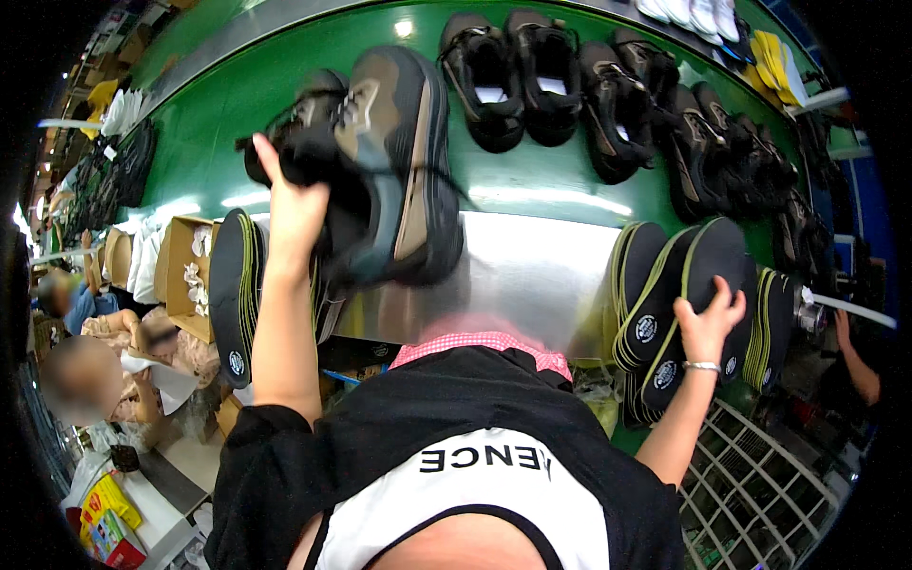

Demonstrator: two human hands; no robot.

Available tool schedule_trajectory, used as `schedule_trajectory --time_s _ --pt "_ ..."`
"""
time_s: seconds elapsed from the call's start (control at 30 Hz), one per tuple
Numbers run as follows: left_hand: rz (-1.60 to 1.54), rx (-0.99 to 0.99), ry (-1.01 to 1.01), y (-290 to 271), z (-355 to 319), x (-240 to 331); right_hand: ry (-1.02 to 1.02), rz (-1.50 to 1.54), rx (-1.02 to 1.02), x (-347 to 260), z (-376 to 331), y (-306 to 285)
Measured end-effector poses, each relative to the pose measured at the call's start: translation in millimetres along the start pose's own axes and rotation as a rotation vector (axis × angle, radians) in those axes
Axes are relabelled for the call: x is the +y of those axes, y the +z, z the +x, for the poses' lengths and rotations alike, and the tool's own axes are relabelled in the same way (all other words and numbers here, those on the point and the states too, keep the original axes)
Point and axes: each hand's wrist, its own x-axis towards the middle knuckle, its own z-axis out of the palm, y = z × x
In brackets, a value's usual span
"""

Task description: The person retrieves black shoe insoles from a plastic bag and inserts them into a row of dark hiking shoes on a green conveyor belt. The person handles the shoes and insoles by hand, placing each insole into a shoe and adjusting it.

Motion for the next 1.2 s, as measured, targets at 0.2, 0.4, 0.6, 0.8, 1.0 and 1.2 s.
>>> schedule_trajectory --time_s 0.2,0.4,0.6,0.8,1.0,1.2 --pt "0.336 0.004 -0.238 41.7 84.6 -33.8 -0.045 1.186 -0.148 -94.9 16.6 -45.8" --pt "0.094 -0.356 -0.249 72.7 84.3 -74.2 -0.655 0.612 -0.182 -242.5 30.1 3.8" --pt "-1.189 -0.655 -0.358 -9.4 63.6 -51.9 -1.170 0.617 -0.093 -358.2 15.4 49.1" --pt "-1.555 -0.446 -0.480 -37.7 49.9 -89.0 -1.470 0.469 0.032 -400.6 -1.5 73.4" --pt "-1.467 -0.276 -0.547 -33.3 45.1 -100.0 -1.529 0.408 0.079 -402.8 -9.9 75.9" --pt "-1.478 -0.355 -0.521 -31.1 48.1 -101.3 -1.477 0.425 0.071 -397.9 -11.4 76.1"
